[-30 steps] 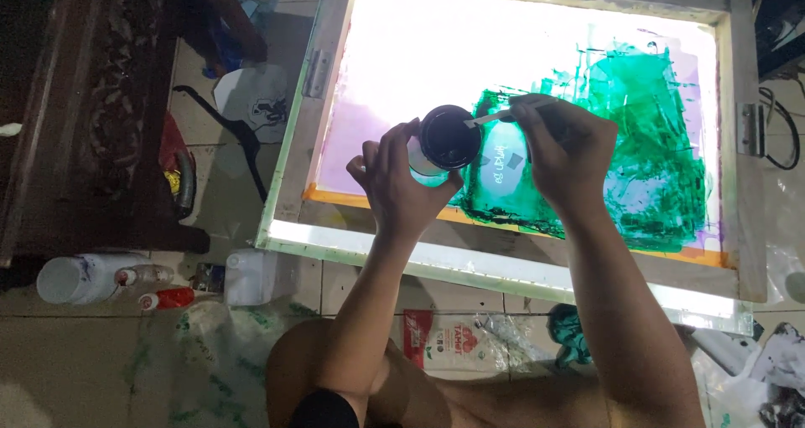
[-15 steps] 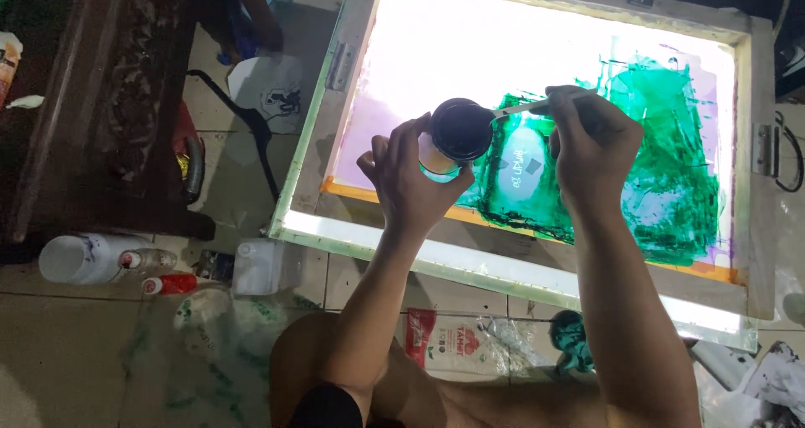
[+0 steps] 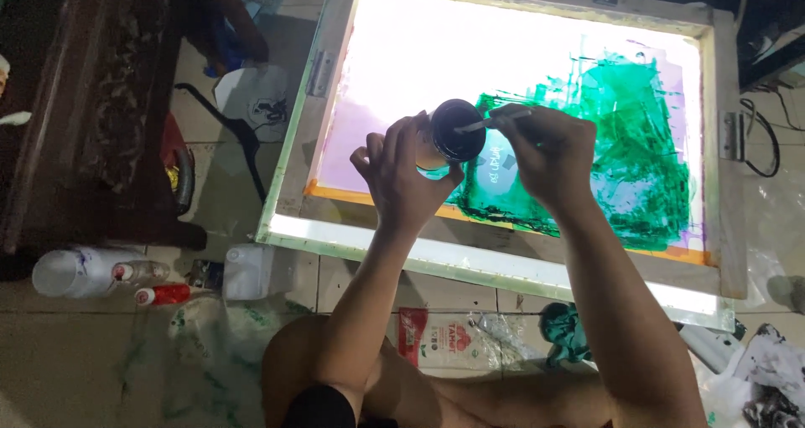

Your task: The person sits on the floor and uses a squeegee to spread green ink across a screen printing frame placed over a lightbox. They repeatedly lift the frame to inspect the lightbox underneath, then lower it and continue spreading the ink. The person also uses a spoon to transfer more ink from a container onto the screen.

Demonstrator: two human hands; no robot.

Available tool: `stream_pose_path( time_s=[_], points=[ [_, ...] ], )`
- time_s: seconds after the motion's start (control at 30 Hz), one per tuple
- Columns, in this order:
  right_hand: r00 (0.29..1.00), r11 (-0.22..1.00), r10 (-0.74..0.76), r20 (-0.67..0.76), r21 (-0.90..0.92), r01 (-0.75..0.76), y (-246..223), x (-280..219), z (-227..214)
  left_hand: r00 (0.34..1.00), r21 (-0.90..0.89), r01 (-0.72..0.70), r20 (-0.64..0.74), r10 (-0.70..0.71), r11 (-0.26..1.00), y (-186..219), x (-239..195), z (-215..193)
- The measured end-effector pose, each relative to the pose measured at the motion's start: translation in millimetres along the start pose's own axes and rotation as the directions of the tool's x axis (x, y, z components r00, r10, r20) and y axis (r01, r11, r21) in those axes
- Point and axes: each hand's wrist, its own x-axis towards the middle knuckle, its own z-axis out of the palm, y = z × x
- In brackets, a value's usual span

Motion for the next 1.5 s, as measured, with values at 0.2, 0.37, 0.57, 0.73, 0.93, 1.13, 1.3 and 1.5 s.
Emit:
stream_pose_path(
  time_s=[0.2,0.37,0.57,0.73,0.93,1.13,1.3,1.5],
  points=[
    [0.998,0.998,-0.044,-0.039,-0.052,0.042,18.7,-1.5,-24.2,0.994,0.024,-0.107,0.008,0.107,0.994,16.8,16.4,10.8],
    [0.996,1.0,-0.024,-0.091,0.011,0.025,29.0,1.3,-34.9,0.985,-0.018,-0.169,0.03,0.17,0.985,16.8,24.7,22.5],
    [0.985,0.994,0.013,-0.173,0.111,0.006,54.1,7.7,-32.3,0.983,-0.037,-0.154,0.093,0.157,0.987,8.3,36.2,39.5],
    [0.844,0.878,0.463,-0.272,0.274,-0.393,59.9,12.3,-24.1,0.975,0.062,-0.153,0.173,0.14,0.986,2.3,45.5,50.1],
    [0.773,0.809,0.567,-0.286,0.373,-0.455,66.3,19.0,-21.0,0.985,0.072,-0.112,0.139,0.101,0.991,5.7,42.1,56.6],
    [0.727,0.756,0.63,-0.271,0.428,-0.495,70.5,31.9,-27.0,0.987,0.091,-0.066,0.151,0.051,0.994,-1.6,40.7,60.5],
    [0.725,0.755,0.636,-0.267,0.409,-0.512,79.6,30.6,-37.8,0.975,0.177,-0.041,0.22,0.001,0.983,-4.8,41.5,60.2],
    [0.693,0.732,0.672,-0.261,0.379,-0.567,88.9,23.7,-47.6,0.966,0.223,-0.002,0.251,-0.055,0.975,-7.8,41.6,62.3]
  ],
)
